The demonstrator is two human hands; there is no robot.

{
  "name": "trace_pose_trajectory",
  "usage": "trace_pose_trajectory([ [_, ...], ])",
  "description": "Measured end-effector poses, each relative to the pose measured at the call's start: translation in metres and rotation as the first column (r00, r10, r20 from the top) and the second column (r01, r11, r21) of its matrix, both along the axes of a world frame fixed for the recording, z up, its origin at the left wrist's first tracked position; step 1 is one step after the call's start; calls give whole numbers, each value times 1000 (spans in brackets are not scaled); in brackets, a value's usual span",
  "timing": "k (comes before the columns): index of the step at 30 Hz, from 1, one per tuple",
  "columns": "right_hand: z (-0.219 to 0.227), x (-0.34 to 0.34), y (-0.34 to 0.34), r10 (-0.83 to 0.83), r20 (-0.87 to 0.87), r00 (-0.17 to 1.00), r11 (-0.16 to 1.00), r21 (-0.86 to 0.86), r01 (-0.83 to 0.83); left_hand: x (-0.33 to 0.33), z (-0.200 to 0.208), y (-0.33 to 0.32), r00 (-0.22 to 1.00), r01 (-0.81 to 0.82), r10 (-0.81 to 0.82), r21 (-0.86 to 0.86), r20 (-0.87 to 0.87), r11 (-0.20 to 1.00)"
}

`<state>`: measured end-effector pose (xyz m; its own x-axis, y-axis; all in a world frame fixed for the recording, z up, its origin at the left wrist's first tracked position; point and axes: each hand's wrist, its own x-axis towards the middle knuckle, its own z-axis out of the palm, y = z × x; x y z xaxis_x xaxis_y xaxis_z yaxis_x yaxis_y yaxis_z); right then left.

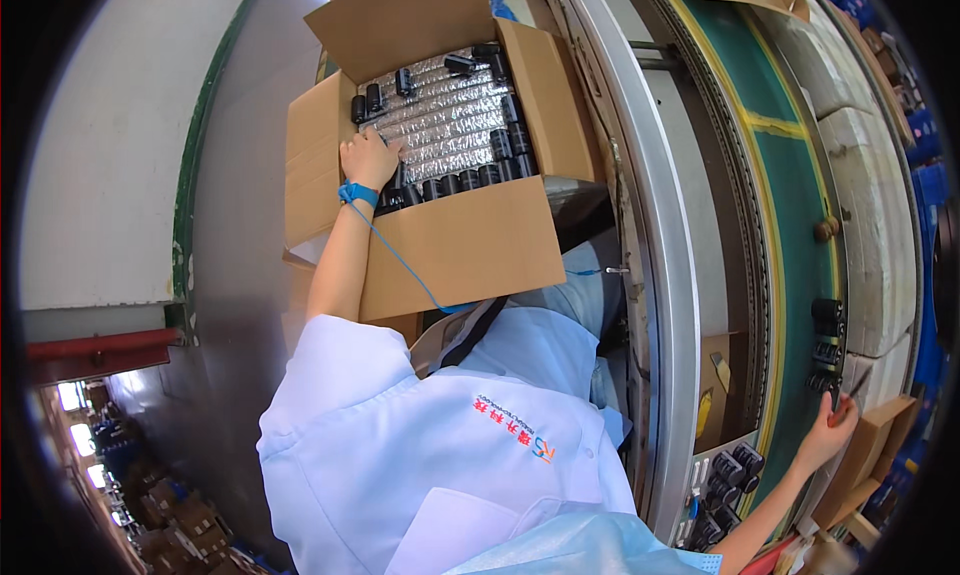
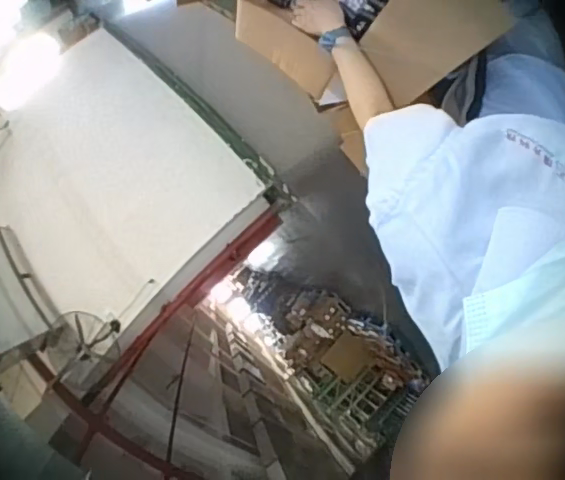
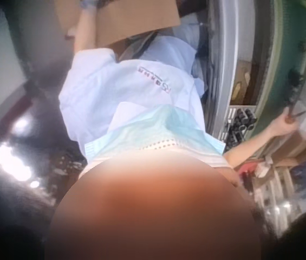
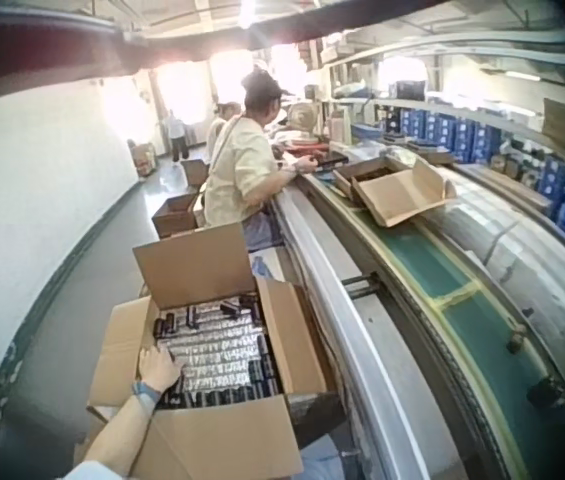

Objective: Manually placing capacitors on a PCB and using pliers for assembly on a production line.

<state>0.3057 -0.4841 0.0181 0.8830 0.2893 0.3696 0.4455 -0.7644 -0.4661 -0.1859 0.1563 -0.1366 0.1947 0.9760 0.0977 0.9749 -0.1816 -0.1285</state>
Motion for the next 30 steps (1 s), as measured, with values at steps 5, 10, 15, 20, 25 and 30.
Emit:
trace_pose_trajectory([
  [5, 27, -12, 3, -13, 16, 1000, 998, 67, 12, 15, 1, -12, 940, 70, -1, -190, 342, 979],
  [10, 35, -12, 23, 42, 3, 999, 989, 139, -42, 37, 3, -20, 948, 285, -221, -305, 228, 909],
  [15, 46, -27, 53, 78, 12, 997, 990, 117, -79, 72, 17, -34, 877, 445, -345, -292, 334, 847],
  [20, 51, -33, 69, 200, 64, 978, 964, 167, -208, 64, -7, -15, 796, 462, -428, 26, 428, 886],
  [25, 63, -45, 75, 214, 56, 975, 956, 195, -221, 87, 27, -1, 323, 450, 295, -420, 899, 788],
  [30, 72, -62, 66, 253, 12, 967, 944, 217, -250, 109, 83, -53, -239, 845, 835, -318, 495, 430],
])
